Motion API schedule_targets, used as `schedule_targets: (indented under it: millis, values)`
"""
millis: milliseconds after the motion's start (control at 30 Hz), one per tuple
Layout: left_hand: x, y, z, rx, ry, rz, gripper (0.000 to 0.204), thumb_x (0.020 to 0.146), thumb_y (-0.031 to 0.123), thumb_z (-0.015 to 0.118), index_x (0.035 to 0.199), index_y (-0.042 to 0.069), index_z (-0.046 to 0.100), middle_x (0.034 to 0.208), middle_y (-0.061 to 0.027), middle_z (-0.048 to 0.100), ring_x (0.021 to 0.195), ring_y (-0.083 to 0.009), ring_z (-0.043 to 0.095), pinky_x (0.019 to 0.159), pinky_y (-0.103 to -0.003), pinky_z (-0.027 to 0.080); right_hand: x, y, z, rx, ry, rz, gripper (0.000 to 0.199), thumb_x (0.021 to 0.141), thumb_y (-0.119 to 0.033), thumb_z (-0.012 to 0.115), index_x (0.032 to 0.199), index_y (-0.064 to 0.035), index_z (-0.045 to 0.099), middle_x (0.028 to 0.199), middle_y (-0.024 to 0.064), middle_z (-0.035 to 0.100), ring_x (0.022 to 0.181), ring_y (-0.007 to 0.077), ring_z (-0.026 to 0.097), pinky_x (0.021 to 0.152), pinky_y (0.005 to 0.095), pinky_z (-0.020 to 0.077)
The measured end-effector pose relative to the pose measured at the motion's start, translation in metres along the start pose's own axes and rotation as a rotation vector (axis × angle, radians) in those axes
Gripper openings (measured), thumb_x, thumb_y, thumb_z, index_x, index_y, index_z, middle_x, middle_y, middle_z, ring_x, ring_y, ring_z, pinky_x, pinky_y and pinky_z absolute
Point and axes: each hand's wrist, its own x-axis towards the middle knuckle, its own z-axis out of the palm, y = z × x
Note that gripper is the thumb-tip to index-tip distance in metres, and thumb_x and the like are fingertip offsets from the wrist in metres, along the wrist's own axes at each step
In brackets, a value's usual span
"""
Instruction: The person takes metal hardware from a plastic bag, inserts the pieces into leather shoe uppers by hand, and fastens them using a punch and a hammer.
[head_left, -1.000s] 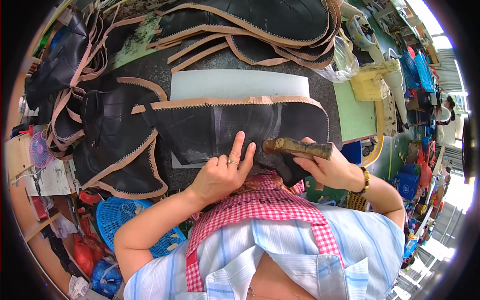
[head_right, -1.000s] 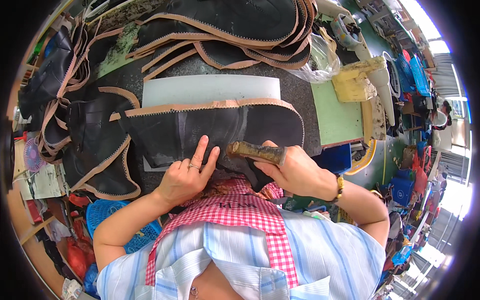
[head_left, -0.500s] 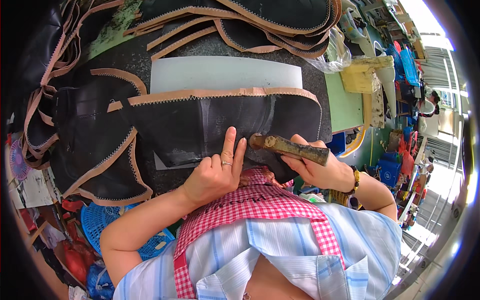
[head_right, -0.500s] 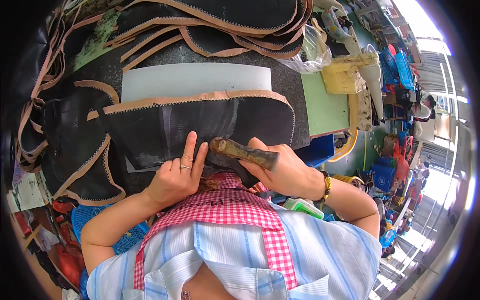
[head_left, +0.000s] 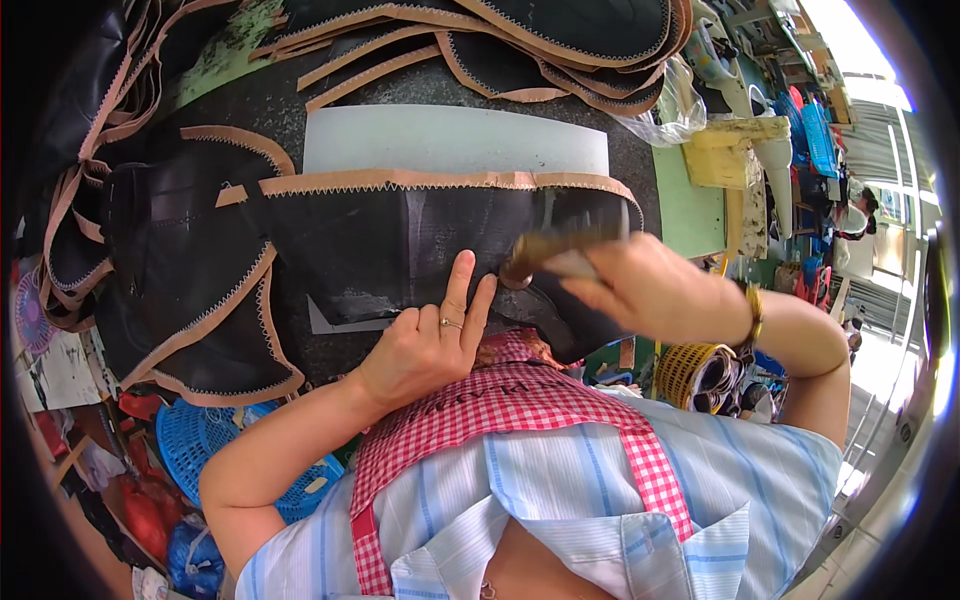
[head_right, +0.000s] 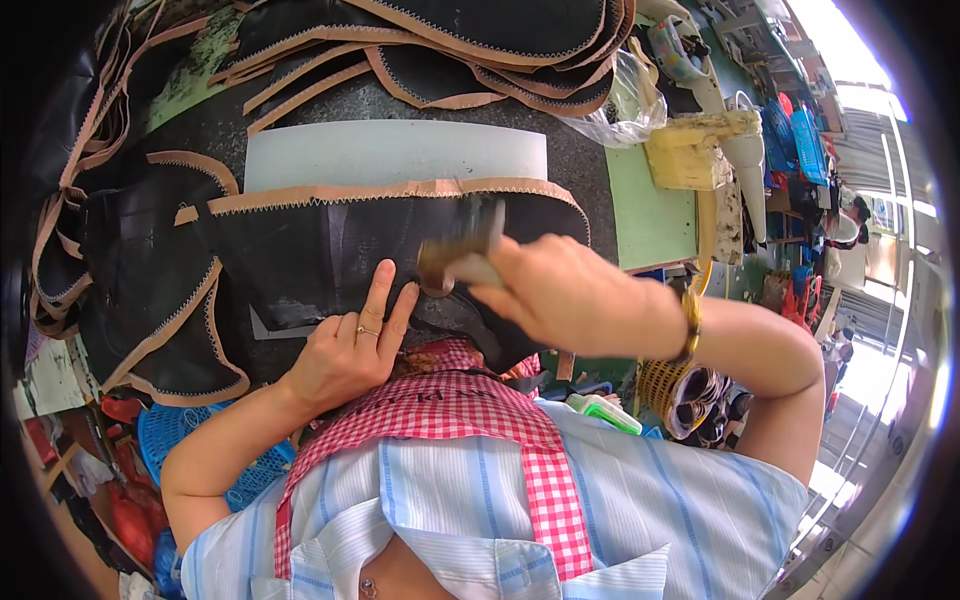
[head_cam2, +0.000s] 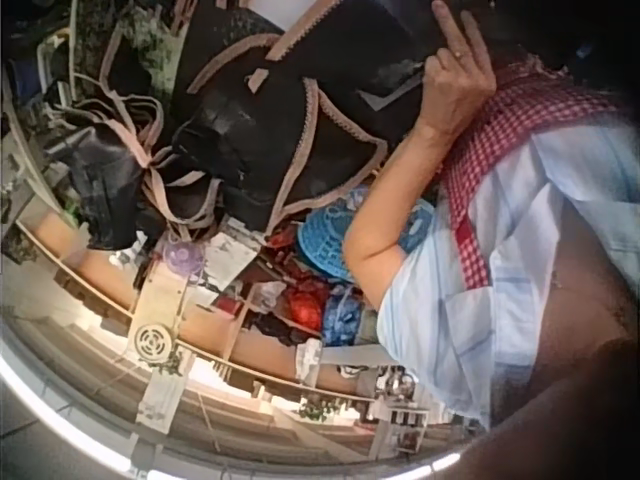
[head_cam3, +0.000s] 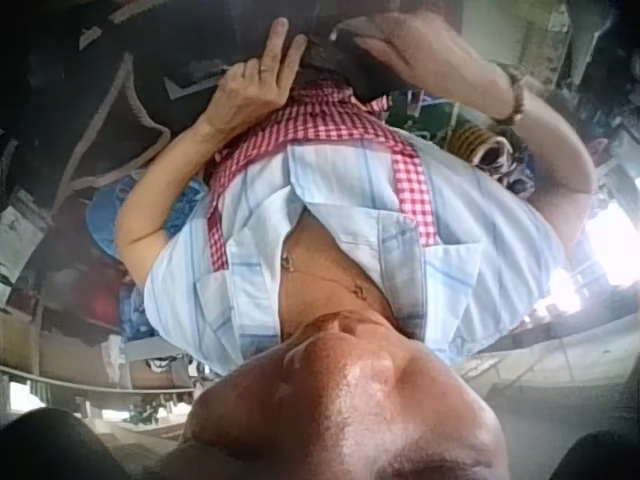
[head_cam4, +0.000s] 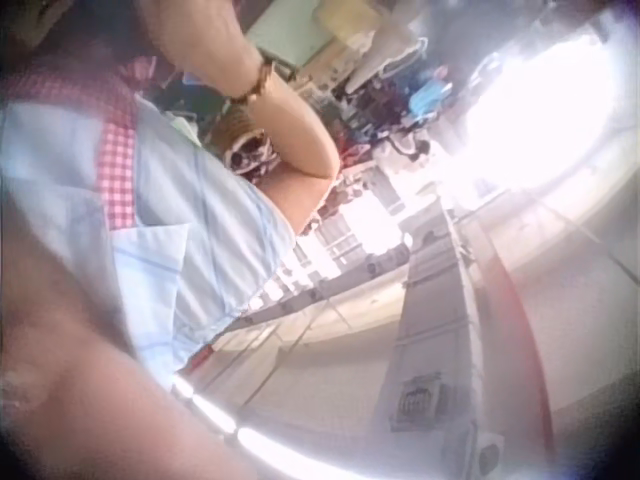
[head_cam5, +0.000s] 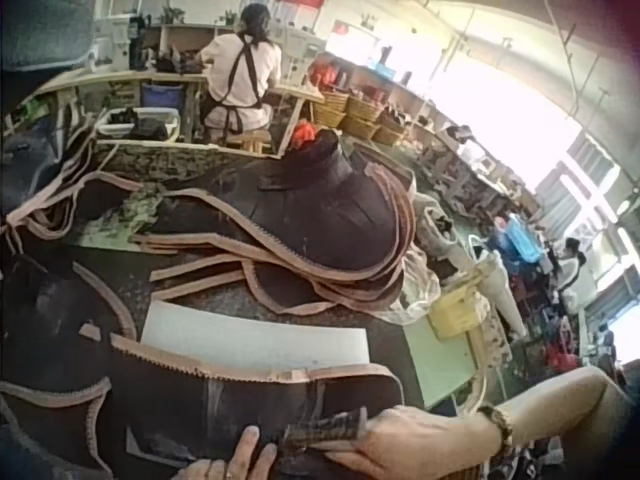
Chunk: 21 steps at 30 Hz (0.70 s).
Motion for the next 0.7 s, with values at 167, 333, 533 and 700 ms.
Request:
schedule_targets:
  millis: [167,333,533,700]
  values:
    - [-0.004,0.001,0.003,-0.087,0.012,-0.056,0.047,0.078,0.003,0.054,0.124,0.002,0.063,0.132,-0.0311,0.054,0.047,-0.0056,0.041,0.047,-0.018,0.039,-0.023,0.004,0.028,-0.326,0.059,-0.132,0.026,0.088,-0.019,0.063,0.091,-0.0014,0.044,0.07,0.0156,0.06,0.055,0.0313,0.064,0.044,0.0383,0.0509]
    - [-0.009,0.002,-0.001,-0.177,0.045,-0.092,0.045,0.079,0.004,0.056,0.123,0.002,0.063,0.134,-0.0264,0.055,0.048,-0.0084,0.041,0.048,-0.02,0.041,-0.024,0.009,0.027,-0.087,-0.021,-0.064,0.024,0.08,-0.006,0.062,0.093,-0.0015,0.043,0.072,0.0154,0.061,0.058,0.0337,0.064,0.049,0.041,0.051]
    - [-0.022,-0.002,-0.006,-0.214,0.058,-0.157,0.044,0.078,0.004,0.057,0.121,0.002,0.064,0.133,-0.0201,0.057,0.054,-0.0103,0.046,0.052,-0.022,0.044,0.001,0.02,0.015,-0.042,0.072,-0.167,0.025,0.078,-0.01,0.063,0.093,-0.0031,0.044,0.061,0.0174,0.054,0.057,0.0404,0.058,0.05,0.0454,0.0432]
    - [-0.023,-0.004,-0.002,-0.226,0.045,-0.148,0.042,0.079,0.007,0.057,0.119,-0.001,0.064,0.134,-0.0214,0.057,0.055,-0.0102,0.048,0.052,-0.022,0.044,0.014,0.016,0.012,-0.115,0.013,-0.218,0.023,0.08,-0.01,0.063,0.094,-0.0034,0.045,0.062,0.0176,0.055,0.056,0.0404,0.058,0.051,0.0458,0.0447]
